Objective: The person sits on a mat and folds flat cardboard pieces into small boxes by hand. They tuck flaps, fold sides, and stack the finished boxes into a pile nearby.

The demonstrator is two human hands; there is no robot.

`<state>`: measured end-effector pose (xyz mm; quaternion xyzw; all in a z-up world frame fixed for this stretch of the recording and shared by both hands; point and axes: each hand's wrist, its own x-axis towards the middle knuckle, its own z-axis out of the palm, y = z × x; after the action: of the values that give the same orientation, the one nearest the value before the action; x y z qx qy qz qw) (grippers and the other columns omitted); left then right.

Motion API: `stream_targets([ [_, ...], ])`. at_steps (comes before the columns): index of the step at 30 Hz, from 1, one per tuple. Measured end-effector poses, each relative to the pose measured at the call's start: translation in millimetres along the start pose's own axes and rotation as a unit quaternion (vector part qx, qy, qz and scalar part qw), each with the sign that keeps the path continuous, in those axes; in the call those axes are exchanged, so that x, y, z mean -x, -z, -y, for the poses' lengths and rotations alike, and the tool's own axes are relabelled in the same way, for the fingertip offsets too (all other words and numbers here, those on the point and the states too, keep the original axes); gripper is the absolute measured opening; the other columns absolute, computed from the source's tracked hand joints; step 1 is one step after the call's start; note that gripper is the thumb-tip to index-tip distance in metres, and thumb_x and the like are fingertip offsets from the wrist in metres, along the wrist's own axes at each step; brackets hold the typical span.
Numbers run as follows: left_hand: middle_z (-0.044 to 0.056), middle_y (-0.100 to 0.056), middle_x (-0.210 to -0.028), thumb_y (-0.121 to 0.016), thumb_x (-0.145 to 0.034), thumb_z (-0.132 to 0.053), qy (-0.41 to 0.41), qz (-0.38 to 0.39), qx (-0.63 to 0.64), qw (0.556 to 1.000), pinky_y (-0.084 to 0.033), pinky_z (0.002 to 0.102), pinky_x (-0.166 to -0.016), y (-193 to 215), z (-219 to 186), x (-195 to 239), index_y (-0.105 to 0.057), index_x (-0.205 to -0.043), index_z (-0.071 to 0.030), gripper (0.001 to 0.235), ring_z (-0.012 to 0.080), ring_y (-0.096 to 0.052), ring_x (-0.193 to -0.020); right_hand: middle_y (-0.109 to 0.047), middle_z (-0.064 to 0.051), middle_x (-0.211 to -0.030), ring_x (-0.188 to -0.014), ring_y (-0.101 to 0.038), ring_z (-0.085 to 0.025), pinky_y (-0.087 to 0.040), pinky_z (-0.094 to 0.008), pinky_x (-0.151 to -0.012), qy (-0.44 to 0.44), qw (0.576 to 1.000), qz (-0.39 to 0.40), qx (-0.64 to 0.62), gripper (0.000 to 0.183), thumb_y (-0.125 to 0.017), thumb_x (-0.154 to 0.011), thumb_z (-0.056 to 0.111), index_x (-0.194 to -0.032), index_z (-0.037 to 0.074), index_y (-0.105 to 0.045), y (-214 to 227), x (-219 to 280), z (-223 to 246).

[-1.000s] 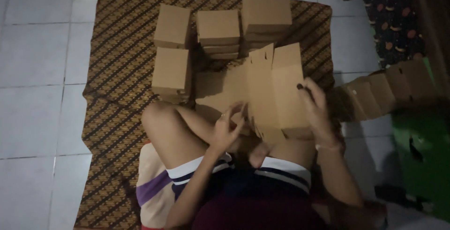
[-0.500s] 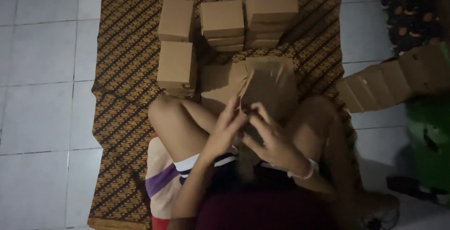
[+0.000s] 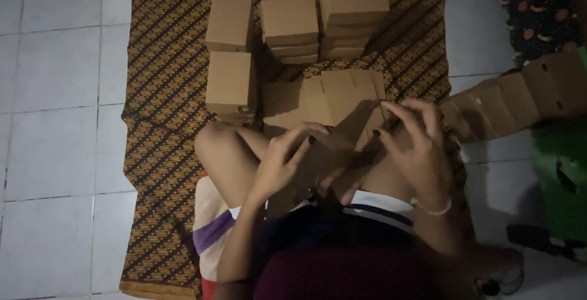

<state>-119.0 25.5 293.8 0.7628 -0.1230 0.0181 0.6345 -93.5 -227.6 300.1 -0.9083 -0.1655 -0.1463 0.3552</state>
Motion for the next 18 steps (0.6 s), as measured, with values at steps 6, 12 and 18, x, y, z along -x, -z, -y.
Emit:
stream_targets([
  [6,0.025,-0.074,-0.105,-0.053,-0.098,0.004,-0.06,0.073,-0.017,0.995,-0.057,0.057,-0.08,3.7,-18.3,-0.4,-0.066,-0.12,0.002,0.026,0.0474,-0.072,-0.093,-0.06,-0.013,-0.129,-0.125,-0.056,-0.037,-0.046,-0.054,-0.108,0.105,0.993,0.058,-0.021,0.04,-0.073,-0.092,-0.001,-0.132,0.005,-0.066,0.5,-13.4,-17.2],
  [12,0.018,-0.076,-0.099,-0.064,-0.095,-0.006,-0.073,0.049,-0.1,0.991,-0.06,0.049,-0.077,9.3,1.8,-1.3,-0.07,-0.115,-0.006,0.021,0.0403,-0.074,-0.086,-0.073,-0.005,-0.099,-0.1,-0.07,-0.027,-0.05,-0.047,-0.107,0.085,0.995,0.032,-0.032,0.015,-0.076,-0.093,-0.001,-0.105,0.008,-0.076,4.4,-8.9,-20.5],
  [18,0.013,-0.062,-0.11,-0.078,-0.09,-0.017,-0.08,-0.207,-0.111,0.969,-0.053,0.045,-0.097,-3.9,7.5,-7.1,-0.059,-0.12,-0.006,0.037,0.0347,-0.065,-0.108,-0.069,-0.01,-0.09,-0.086,-0.07,-0.032,-0.056,-0.05,-0.097,0.199,0.977,-0.079,0.001,0.012,-0.077,-0.093,-0.01,-0.1,-0.001,-0.075,-9.9,-0.9,-37.3],
])
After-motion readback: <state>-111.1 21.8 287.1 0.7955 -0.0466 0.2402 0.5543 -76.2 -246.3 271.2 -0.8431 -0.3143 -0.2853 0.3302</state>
